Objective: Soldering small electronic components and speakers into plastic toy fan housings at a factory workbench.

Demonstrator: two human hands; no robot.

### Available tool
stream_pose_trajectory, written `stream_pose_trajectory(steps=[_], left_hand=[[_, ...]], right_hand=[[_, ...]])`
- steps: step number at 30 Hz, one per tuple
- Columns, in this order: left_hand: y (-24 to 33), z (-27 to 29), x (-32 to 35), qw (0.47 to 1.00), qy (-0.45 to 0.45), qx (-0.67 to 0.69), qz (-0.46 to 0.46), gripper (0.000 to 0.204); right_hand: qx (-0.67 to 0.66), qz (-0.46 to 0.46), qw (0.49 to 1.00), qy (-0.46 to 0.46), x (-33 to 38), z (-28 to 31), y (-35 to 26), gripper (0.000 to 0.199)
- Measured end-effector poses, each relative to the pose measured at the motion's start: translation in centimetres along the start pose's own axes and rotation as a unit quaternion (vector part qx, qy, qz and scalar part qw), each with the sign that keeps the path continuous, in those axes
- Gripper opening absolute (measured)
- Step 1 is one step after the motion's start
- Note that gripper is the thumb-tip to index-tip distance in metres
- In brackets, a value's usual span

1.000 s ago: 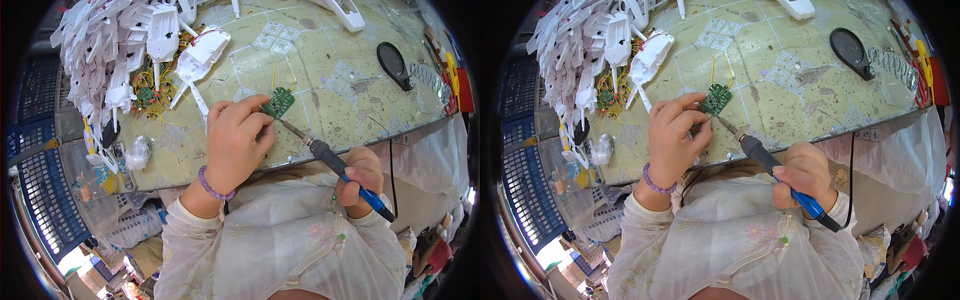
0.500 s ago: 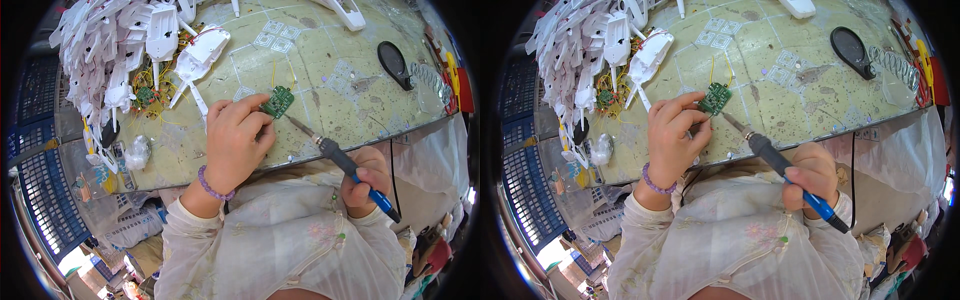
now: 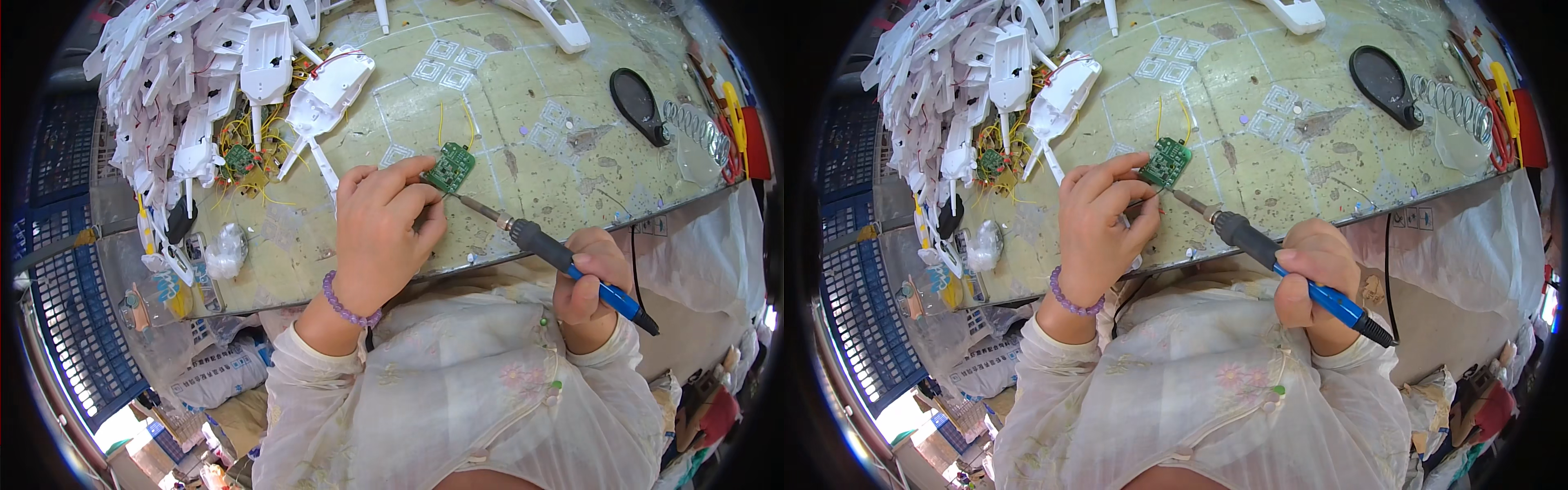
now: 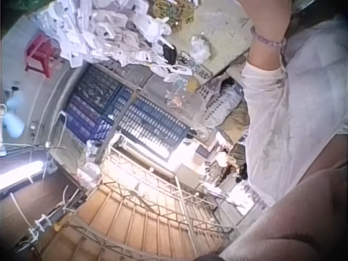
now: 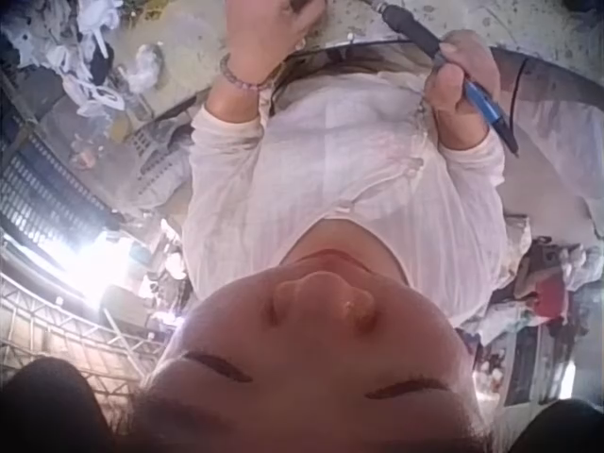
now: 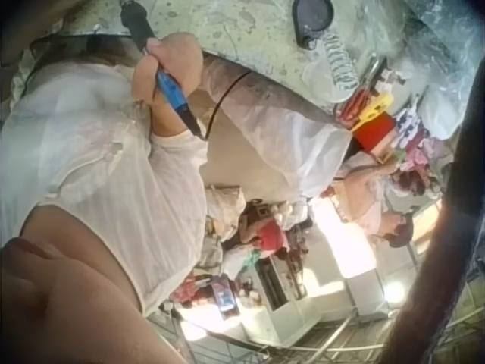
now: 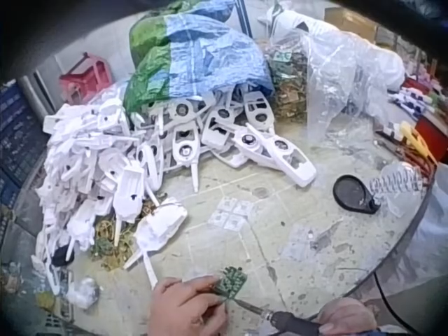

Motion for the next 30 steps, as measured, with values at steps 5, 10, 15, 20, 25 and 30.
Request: stream_pose_trajectory(steps=[5, 10, 15, 20, 25, 30], left_hand=[[-0.1, -0.2, 0.1, 1.000, -0.003, -0.005, 0.000, 0.011], [0.0, 0.0, 0.1, 1.000, 0.001, -0.004, -0.001, 0.011], [0.0, -0.3, 0.1, 1.000, -0.002, -0.006, -0.001, 0.011], [0.0, -0.2, 0.2, 1.000, -0.001, -0.007, -0.002, 0.012], [0.1, -0.2, 0.2, 1.000, 0.003, -0.003, 0.003, 0.011], [0.0, -0.3, 0.2, 1.000, 0.004, -0.004, 0.004, 0.011]], right_hand=[[-0.002, -0.001, 1.000, 0.001, 0.2, 0.1, 0.2, 0.022], [-0.012, -0.003, 1.000, 0.003, 0.2, 0.1, 0.3, 0.022], [-0.024, -0.036, 0.999, -0.003, 0.5, 0.5, 0.9, 0.020], [-0.023, -0.031, 0.999, -0.012, 0.5, 0.4, 0.9, 0.020], [0.004, 0.020, 1.000, -0.010, 0.5, -0.1, 0.2, 0.023], [0.006, 0.032, 0.999, -0.010, 0.5, -0.1, 0.0, 0.025]])
Point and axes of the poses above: each hand's wrist, its own x-axis away from the middle knuckle, its own z-axis out of the back of the hand, y = z × x, the point moved 10 cm from there along -x, towards the middle knuckle, and after that the axes turned 5 degrees about -z, right-handed, at the moved point
